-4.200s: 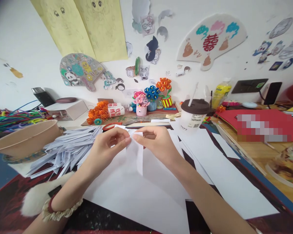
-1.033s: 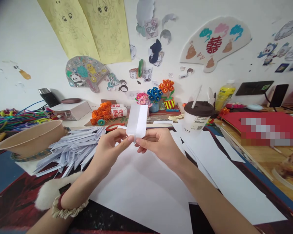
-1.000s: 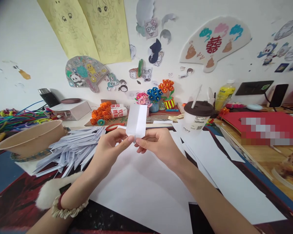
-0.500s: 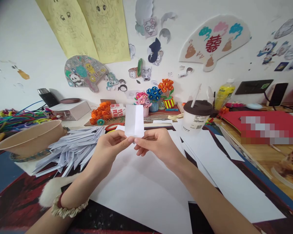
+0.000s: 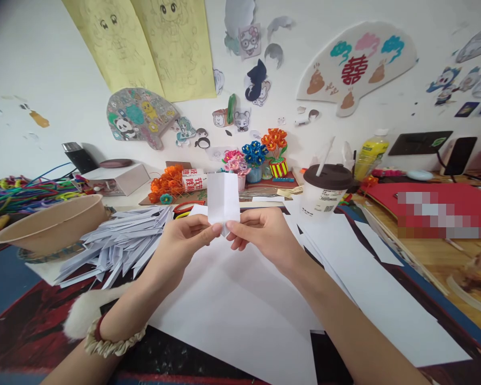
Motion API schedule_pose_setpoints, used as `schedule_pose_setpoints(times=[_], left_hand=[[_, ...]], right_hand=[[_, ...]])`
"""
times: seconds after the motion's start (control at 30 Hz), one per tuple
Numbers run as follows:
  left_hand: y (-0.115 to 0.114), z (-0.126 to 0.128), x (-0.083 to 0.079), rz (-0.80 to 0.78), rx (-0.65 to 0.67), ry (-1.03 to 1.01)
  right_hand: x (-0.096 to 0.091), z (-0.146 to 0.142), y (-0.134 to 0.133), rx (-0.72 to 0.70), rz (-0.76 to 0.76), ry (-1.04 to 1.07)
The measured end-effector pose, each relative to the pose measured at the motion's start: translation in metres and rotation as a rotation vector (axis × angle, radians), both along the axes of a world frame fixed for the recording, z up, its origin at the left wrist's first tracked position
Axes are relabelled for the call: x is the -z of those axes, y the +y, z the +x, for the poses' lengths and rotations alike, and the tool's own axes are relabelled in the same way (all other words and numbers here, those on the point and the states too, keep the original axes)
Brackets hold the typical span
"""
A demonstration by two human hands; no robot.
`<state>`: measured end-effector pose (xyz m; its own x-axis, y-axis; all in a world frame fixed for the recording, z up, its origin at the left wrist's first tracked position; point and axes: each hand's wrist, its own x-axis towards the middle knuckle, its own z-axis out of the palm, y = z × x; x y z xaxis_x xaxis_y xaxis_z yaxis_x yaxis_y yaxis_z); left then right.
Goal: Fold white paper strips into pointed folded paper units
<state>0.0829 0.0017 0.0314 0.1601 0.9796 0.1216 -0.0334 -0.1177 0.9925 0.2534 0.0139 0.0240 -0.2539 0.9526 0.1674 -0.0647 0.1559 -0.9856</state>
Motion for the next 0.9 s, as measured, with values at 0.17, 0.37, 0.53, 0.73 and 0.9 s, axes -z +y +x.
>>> schedule_pose_setpoints(times=[0.17,0.37,0.53,0.73,0.9], left_hand=[[0.0011,-0.0002,-0.0009,0.001,-0.018,0.035],[0.0003,-0.0005,-0.0021,0.020,-0.020,0.062],[0.0010,-0.0013,-0.0022,0.035,-0.030,0.086],[-0.0003,-0.0014,-0.0003,0.033,-0.035,0.089],[-0.0005,-0.0010,-0.0006,0.027,-0.046,0.096]], right_hand=[[-0.0001,-0.0008,-0.0020,0.012,-0.003,0.004],[0.0007,-0.0010,-0.0029,0.001,-0.002,0.009],[0.0012,-0.0019,-0.0021,0.007,-0.004,0.021],[0.0023,-0.0016,-0.0028,0.005,0.000,0.023],[0.0022,-0.0012,-0.0032,-0.004,-0.012,0.019]])
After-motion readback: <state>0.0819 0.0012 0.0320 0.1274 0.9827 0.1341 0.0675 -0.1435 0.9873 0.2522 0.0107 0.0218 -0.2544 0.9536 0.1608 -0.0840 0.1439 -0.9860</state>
